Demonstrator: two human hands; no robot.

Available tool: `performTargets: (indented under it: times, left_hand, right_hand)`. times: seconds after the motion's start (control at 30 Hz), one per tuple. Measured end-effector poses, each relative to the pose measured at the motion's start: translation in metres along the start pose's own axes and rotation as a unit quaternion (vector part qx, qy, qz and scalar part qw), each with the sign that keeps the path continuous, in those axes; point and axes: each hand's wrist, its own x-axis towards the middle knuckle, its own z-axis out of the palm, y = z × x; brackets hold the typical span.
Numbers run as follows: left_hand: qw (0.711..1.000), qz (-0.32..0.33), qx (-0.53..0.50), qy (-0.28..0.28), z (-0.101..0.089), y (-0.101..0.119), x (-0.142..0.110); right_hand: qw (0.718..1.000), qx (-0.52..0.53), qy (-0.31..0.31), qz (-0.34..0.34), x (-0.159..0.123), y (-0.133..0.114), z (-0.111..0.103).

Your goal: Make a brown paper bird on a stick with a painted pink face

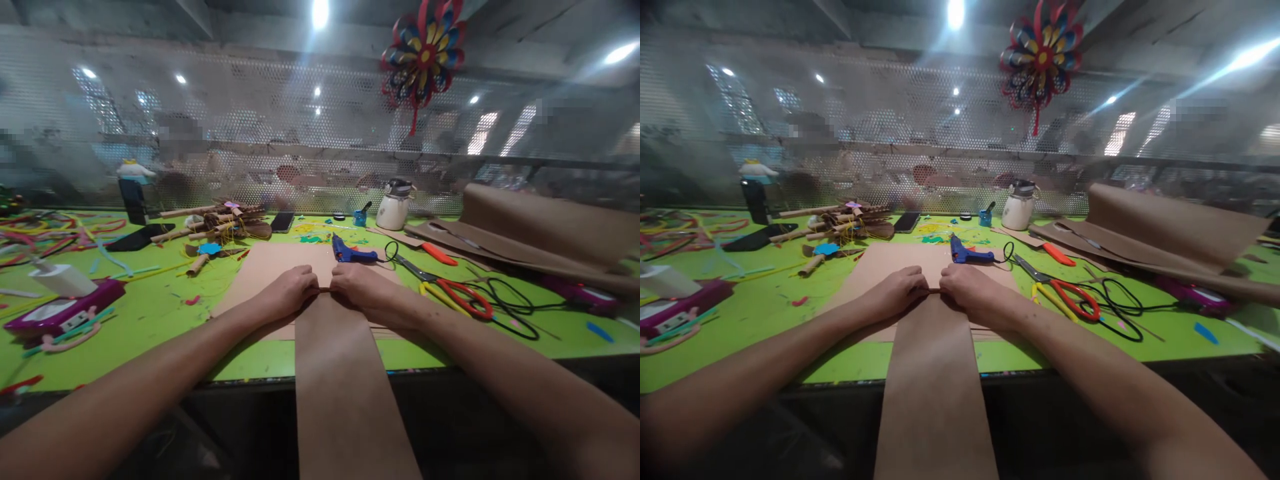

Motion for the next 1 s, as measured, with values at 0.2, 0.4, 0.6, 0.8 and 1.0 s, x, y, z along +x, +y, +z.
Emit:
performTargets:
  times: [0.2,0.4,0.6,0.8,1.0]
  left_hand:
    - [0.999,0.003,0.047,-0.015,-0.009,0.003,-0.002]
    - [0.996,-0.003,0.079,-0.028,-0.013,-0.003,-0.005]
    - [0.985,0.045,0.16,-0.035,-0.015,-0.004,-0.008]
    - [0.98,0.067,0.181,-0.041,-0.019,0.001,-0.009]
    - [0.999,-0.027,0.021,-0.035,-0.02,-0.009,-0.011]
  right_hand:
    - [0.998,-0.059,-0.018,0.009,0.002,0.005,0.0]
    - [0.988,-0.152,-0.019,0.023,0.002,-0.005,-0.011]
    - [0.983,-0.172,-0.054,0.017,0.005,0.007,-0.007]
    - [0.985,-0.161,-0.055,0.023,0.0,-0.001,-0.012]
    - [0.985,-0.163,-0.015,0.045,-0.004,-0.013,-0.014]
